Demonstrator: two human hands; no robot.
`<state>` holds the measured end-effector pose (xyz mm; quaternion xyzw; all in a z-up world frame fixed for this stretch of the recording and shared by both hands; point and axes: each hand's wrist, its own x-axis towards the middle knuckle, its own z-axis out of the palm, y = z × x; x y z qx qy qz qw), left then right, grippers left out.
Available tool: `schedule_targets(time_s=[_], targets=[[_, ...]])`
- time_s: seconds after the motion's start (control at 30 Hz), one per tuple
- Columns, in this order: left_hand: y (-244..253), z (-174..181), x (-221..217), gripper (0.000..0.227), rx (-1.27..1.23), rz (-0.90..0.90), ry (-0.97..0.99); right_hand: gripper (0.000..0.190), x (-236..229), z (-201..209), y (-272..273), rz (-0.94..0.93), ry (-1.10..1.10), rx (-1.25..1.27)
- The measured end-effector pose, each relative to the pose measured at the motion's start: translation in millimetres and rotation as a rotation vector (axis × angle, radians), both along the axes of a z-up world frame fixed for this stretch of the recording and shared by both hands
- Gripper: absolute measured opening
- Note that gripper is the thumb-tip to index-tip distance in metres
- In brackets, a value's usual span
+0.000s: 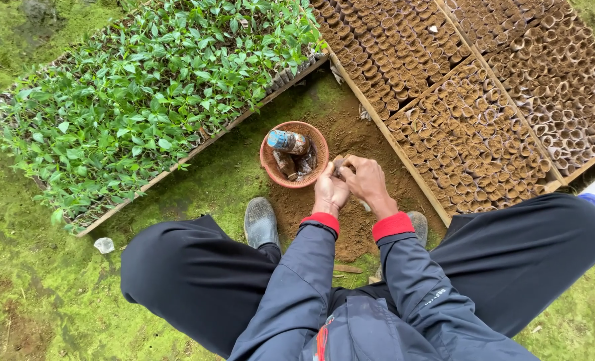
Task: Filling small cardboard tubes with soil and placing them into a wooden tray for seed germination.
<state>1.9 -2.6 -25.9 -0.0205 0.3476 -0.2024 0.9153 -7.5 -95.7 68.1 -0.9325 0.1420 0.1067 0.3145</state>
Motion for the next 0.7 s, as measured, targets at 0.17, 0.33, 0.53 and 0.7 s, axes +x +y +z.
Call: schedule_targets(time_s=[0.17,0.33,0.53,0.7], targets=[[7.2,35.6,-3.9,0.02,0.064,0.001,-0.017,0.014,2.1,-15.7,2.4,-0.116,-0.039,0.057],[2.2,5.8,-1.4,0.037,0.165,-0.011,-0.202,0.013,2.1,-8.7,17.2,-0.255,-0.072,0.224],[3.3,-16.3,2.7,0.04,0.192,-0.038,-0.201,0.031,2.7,-13.3,14.4,-0.055,0.041,0.104],[7.1,-28.6,5.5,0.033,0.141,-0.023,-0.192,0.025,-4.9,-26.0,12.7,0.008,0.064,-0.066]])
